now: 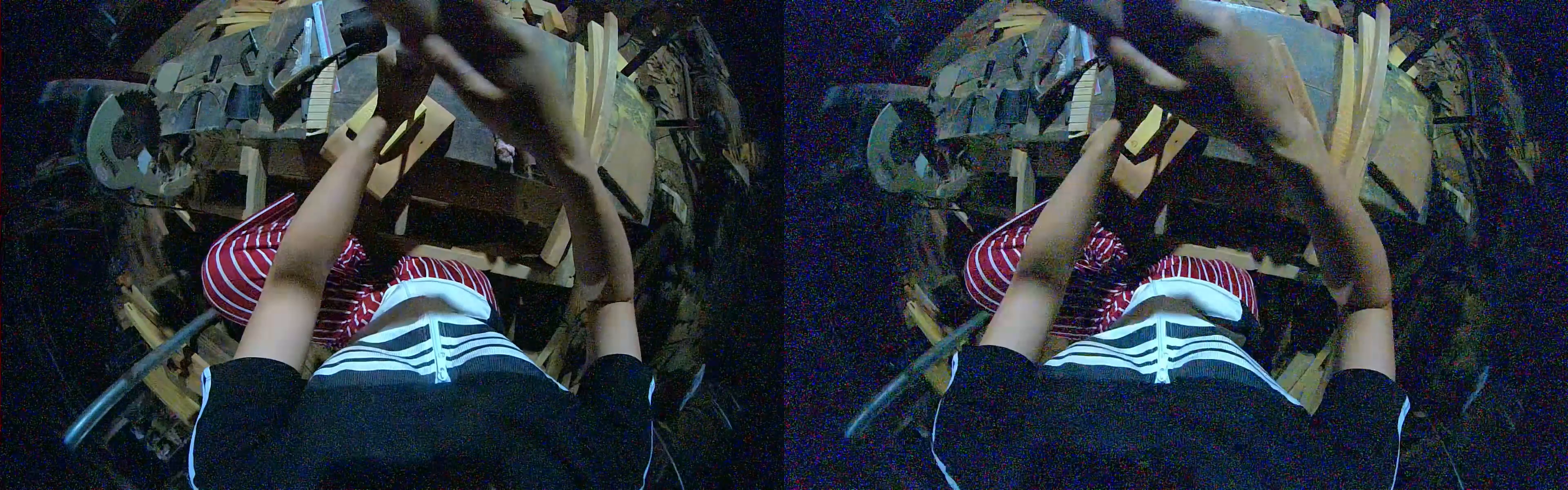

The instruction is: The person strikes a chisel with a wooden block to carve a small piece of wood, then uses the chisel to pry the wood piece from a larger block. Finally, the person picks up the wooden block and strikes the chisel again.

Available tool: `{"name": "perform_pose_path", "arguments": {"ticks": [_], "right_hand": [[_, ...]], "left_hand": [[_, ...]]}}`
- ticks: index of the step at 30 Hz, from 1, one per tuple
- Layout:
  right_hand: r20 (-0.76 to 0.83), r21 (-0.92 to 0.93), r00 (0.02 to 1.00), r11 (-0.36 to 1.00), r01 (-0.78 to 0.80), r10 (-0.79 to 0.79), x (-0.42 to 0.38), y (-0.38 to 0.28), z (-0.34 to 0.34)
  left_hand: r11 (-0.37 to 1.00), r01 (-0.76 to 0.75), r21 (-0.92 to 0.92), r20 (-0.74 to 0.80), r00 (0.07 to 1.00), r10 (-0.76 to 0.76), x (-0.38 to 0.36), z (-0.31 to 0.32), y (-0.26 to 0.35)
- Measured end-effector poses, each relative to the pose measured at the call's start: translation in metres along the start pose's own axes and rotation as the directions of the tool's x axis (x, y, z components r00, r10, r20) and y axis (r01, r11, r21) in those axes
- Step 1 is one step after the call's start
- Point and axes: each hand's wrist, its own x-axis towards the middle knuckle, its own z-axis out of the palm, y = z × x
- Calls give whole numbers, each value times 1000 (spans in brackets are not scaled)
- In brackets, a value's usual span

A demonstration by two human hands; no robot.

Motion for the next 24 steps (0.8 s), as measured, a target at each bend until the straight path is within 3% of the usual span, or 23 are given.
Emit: {"name": "perform_pose_path", "arguments": {"ticks": [2,3,7,8,9,10,12,13,14,18,21,23,24], "right_hand": [[83,-383,996,921,66,-37,-6,17,3],[82,-451,997,891,48,-12,-8,19,1],[24,-318,1000,948,21,-14,-18,38,3],[-67,-224,998,974,-15,0,-30,53,7],[-154,-123,988,991,-44,25,-39,59,9],[-151,-120,988,992,-47,28,-51,66,8],[-102,163,927,925,-344,362,-80,64,-1],[-106,161,926,925,-344,363,-95,68,-4],[-92,206,885,878,-431,456,-109,74,-6],[-93,254,777,770,-586,622,-141,61,-10],[-110,280,733,728,-625,671,-158,67,-8],[-98,314,714,702,-639,693,-165,77,-4],[-88,345,691,673,-654,717,-167,79,-3]], "left_hand": [[996,-61,70,9,998,61,2,0,1],[990,-96,107,6,995,96,2,0,2],[948,-194,254,42,981,189,2,1,0],[982,79,169,94,991,-96,1,-8,17],[929,356,100,167,915,-368,-2,-19,35],[927,360,102,167,913,-373,-4,-22,28],[816,492,-303,114,869,-481,-1,-26,2],[705,511,-492,105,839,-535,0,-24,-7],[511,413,-754,74,826,-559,3,-23,-7],[287,246,-926,67,855,-515,5,-34,-19],[359,278,-891,51,847,-530,6,-36,-8],[603,326,-728,-139,791,-596,14,-38,16],[603,325,-728,-141,791,-596,14,-36,15]]}}
